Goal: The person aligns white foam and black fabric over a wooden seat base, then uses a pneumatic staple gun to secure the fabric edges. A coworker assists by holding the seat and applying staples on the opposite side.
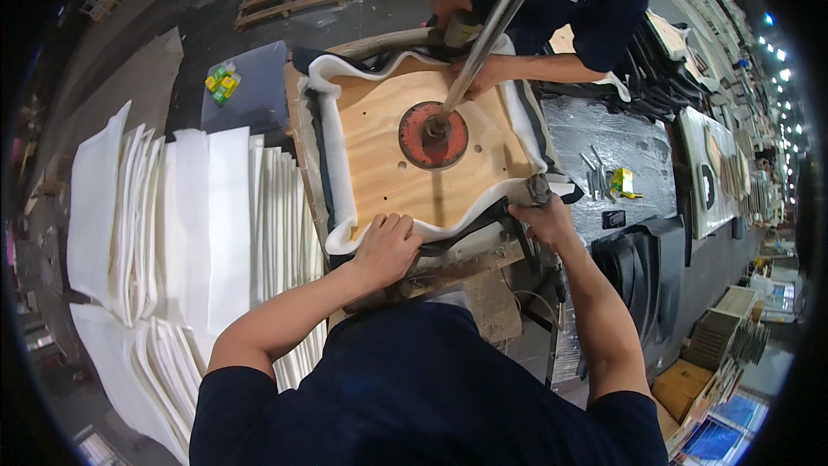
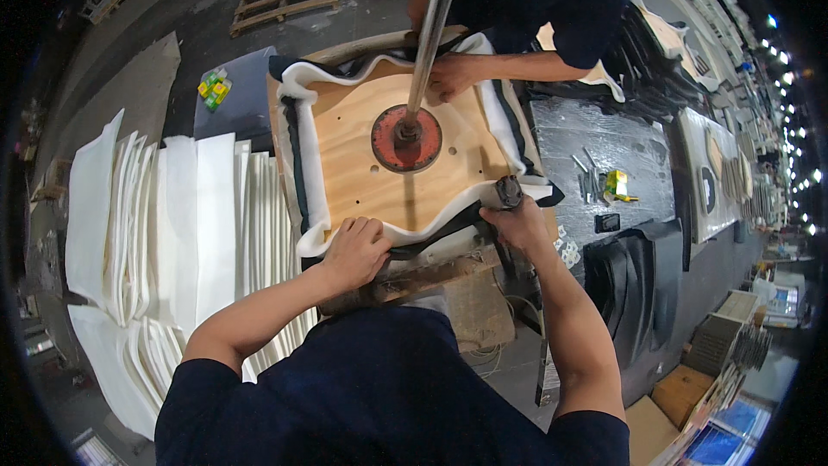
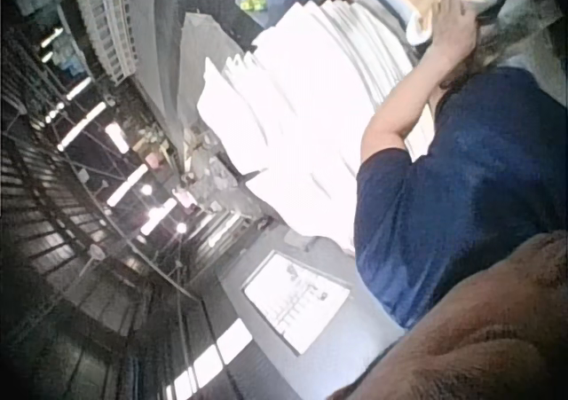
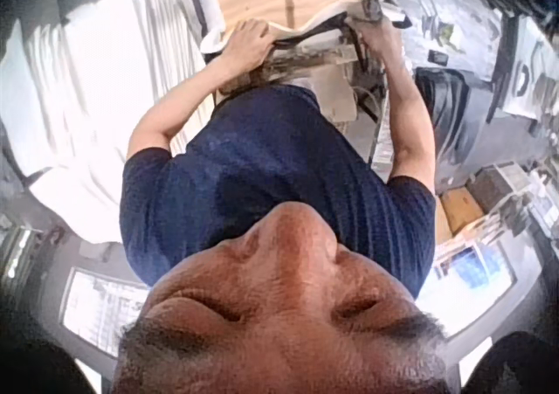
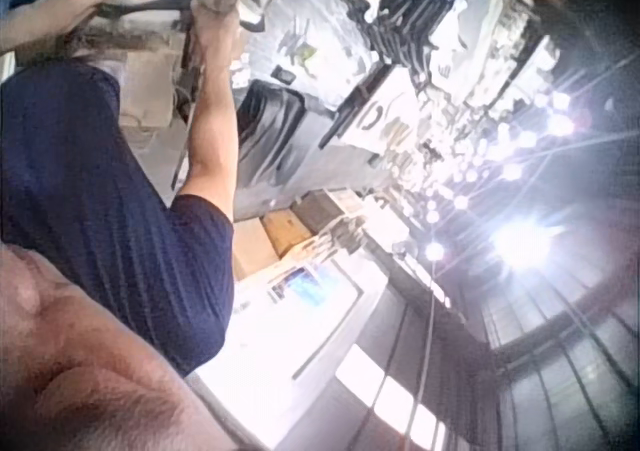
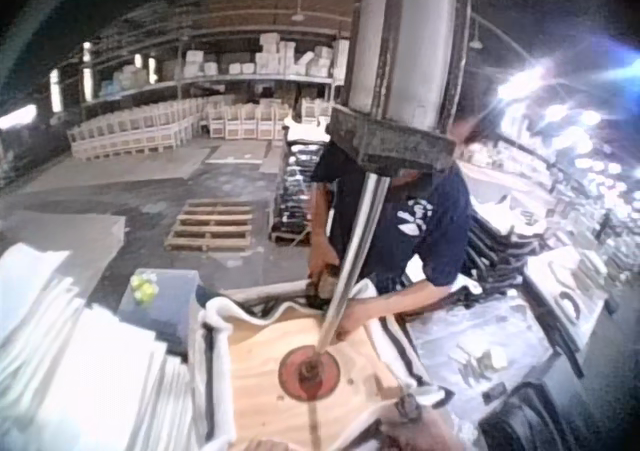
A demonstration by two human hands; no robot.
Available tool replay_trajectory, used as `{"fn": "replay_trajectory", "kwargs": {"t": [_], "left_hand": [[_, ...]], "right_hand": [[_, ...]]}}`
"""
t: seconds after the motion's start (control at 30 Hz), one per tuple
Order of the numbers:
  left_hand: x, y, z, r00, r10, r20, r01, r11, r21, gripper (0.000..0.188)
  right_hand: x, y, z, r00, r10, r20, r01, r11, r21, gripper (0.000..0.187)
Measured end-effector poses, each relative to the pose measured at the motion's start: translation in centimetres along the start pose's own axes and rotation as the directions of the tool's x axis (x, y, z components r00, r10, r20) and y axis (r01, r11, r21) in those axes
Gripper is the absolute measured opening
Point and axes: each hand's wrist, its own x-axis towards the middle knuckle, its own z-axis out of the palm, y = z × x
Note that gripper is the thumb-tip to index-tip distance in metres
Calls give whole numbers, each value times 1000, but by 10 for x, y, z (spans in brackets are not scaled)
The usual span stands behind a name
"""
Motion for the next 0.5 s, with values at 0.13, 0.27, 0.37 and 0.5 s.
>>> {"fn": "replay_trajectory", "kwargs": {"t": [0.13, 0.27, 0.37, 0.5], "left_hand": [[5, -12, 5, 994, 7, 109, -8, 1000, 1, 22], [6, -22, 6, 993, 43, 109, -41, 999, -19, 24], [1, -24, 12, 1000, 0, 28, 3, 993, -120, 26], [1, -31, 18, 998, -18, -64, 2, 971, -238, 25]], "right_hand": [[2, -7, -2, 995, 87, 43, -86, 995, -41, 44], [1, -4, 0, 993, 102, 59, -101, 995, -18, 46], [1, -8, 0, 993, 108, 54, -105, 993, -60, 46], [6, 2, 0, 993, 111, 30, -105, 980, -170, 47]]}}
